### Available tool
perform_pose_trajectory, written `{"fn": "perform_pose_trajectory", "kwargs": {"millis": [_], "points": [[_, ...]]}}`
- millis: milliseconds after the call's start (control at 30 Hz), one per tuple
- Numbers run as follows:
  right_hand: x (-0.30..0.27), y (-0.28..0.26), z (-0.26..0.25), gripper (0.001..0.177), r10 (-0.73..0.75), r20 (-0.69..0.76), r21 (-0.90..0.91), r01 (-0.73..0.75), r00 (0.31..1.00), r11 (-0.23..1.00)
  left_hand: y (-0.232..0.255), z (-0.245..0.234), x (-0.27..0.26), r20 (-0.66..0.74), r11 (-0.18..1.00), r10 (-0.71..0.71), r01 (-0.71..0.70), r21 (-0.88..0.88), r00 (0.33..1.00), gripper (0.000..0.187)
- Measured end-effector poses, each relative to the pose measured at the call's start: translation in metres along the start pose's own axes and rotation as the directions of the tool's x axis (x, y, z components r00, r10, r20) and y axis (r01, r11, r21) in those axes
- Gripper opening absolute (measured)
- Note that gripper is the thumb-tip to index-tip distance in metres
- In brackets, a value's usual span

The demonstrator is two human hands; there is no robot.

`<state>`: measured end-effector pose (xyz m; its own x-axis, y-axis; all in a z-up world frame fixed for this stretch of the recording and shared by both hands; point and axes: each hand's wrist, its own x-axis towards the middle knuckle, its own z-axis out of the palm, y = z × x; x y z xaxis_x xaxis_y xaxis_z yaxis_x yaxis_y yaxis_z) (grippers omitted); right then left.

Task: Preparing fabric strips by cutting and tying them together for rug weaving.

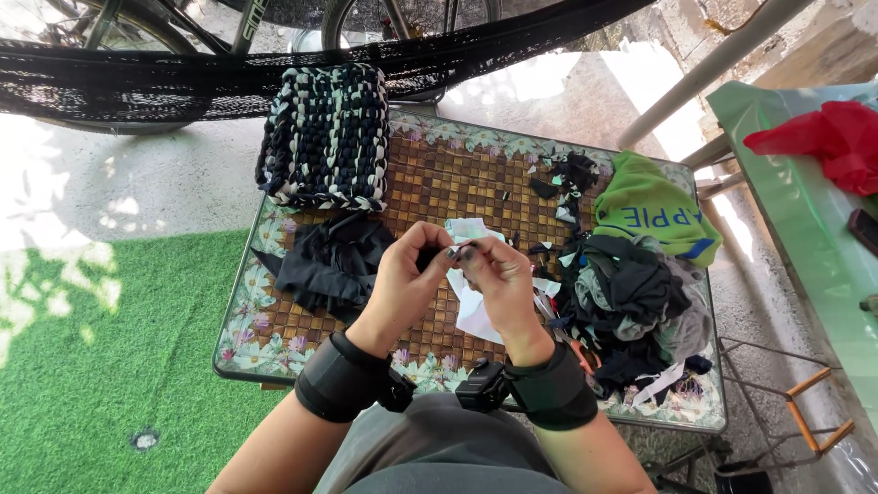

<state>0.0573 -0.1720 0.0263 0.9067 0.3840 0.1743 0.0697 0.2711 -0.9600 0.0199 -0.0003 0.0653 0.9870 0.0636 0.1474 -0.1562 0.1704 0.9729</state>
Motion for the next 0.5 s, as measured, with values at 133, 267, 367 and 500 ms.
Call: {"fn": "perform_pose_trajectory", "kwargs": {"millis": [133, 267, 367, 500], "points": [[0.006, -0.013, 0.002, 0.013, 0.091, -0.158, -0.006, -0.093, 0.983, 0.996, 0.010, 0.000, -0.004, 0.007, 0.986, 0.101, -0.101, 0.134, 0.995, 0.011], [0.009, -0.007, -0.013, 0.020, 0.283, -0.083, 0.019, -0.283, 0.955, 0.959, 0.024, -0.002, -0.007, 0.108, 0.860, 0.338, -0.354, 0.367, 0.935, 0.015], [0.014, -0.017, -0.011, 0.019, 0.385, -0.043, -0.047, -0.387, 0.922, 0.921, 0.017, -0.007, -0.005, 0.208, 0.724, 0.388, -0.437, 0.534, 0.898, 0.014], [0.014, -0.052, 0.004, 0.010, 0.375, -0.001, -0.249, -0.363, 0.927, 0.898, 0.010, -0.011, -0.005, 0.177, 0.770, 0.196, -0.263, 0.581, 0.964, 0.010]]}}
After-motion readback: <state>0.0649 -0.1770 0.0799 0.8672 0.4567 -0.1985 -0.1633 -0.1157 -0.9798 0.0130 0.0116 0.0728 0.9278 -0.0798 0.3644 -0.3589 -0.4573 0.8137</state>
